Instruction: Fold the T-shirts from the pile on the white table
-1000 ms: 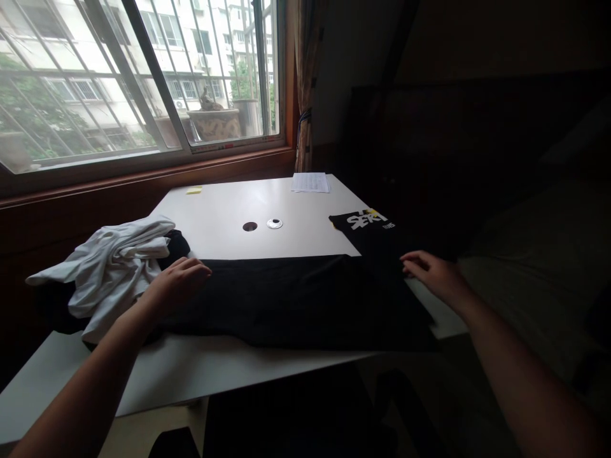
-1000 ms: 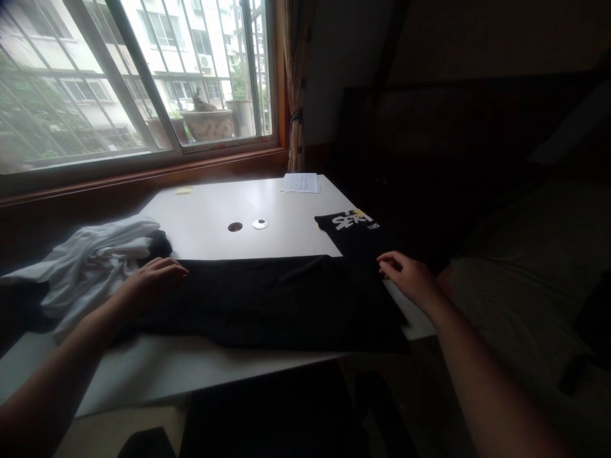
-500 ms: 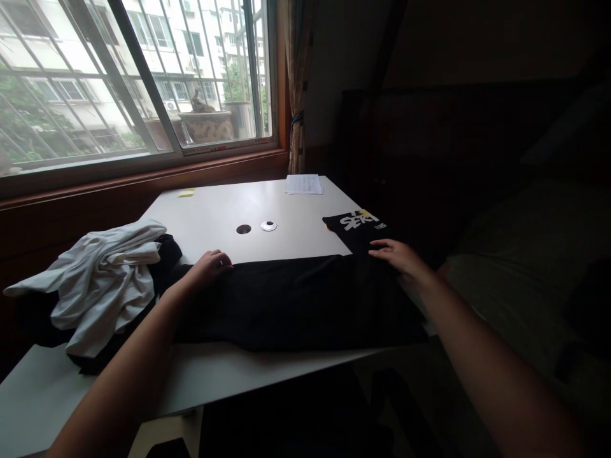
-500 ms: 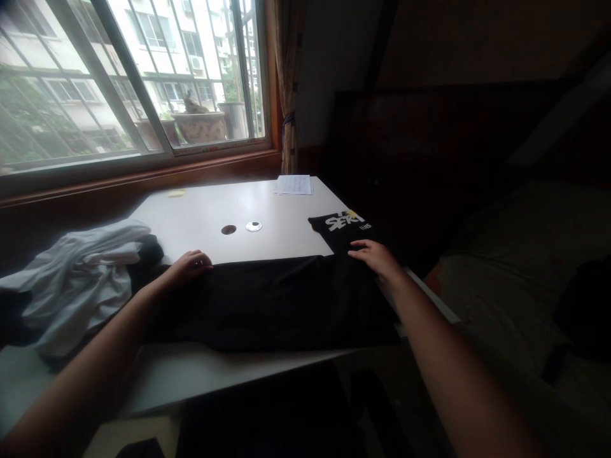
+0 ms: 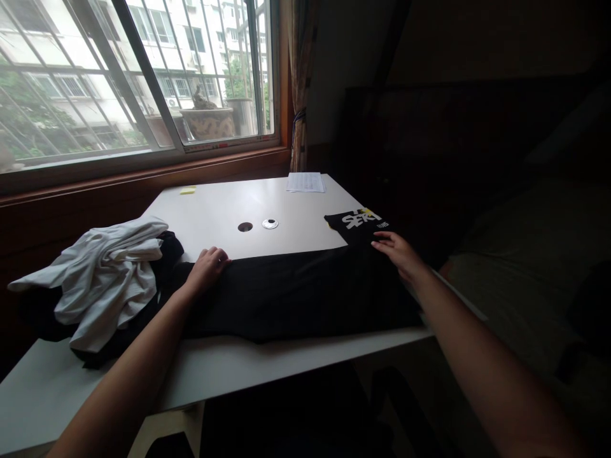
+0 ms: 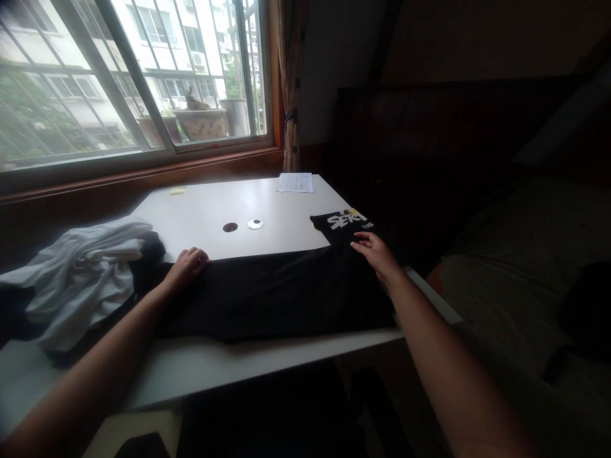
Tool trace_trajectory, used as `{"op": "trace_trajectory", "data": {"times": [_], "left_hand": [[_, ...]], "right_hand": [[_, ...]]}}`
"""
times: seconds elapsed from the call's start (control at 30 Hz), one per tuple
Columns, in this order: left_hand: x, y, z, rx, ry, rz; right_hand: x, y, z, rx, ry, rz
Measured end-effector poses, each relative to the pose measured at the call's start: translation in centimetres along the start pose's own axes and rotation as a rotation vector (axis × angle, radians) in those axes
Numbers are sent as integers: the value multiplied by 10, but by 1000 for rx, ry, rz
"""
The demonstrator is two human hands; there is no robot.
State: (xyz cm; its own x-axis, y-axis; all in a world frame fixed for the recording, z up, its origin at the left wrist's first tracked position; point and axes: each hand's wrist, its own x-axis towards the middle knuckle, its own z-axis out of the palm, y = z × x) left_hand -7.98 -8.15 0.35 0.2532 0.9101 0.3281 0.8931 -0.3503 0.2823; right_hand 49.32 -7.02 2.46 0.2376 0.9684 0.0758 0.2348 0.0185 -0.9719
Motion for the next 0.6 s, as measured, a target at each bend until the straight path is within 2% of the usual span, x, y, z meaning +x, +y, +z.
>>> {"op": "trace_trajectory", "data": {"times": [0.13, 0.2, 0.33, 0.43, 0.53, 0.6], "left_hand": [[-4, 6, -4, 39, 32, 26], [-5, 8, -5, 52, 48, 24], [-6, 8, -5, 78, 116, 27], [-5, 12, -12, 56, 163, 47], [-10, 27, -30, -26, 131, 158], [-20, 45, -46, -96, 32, 296]], "right_hand": [[0, 1, -2, -96, -125, 99], [1, 2, -2, -118, -98, 94], [4, 6, 3, -149, 41, 31], [3, 4, 7, -138, 47, 31], [-4, -4, 4, -95, -20, 98], [-11, -9, -2, -82, -92, 168]]}}
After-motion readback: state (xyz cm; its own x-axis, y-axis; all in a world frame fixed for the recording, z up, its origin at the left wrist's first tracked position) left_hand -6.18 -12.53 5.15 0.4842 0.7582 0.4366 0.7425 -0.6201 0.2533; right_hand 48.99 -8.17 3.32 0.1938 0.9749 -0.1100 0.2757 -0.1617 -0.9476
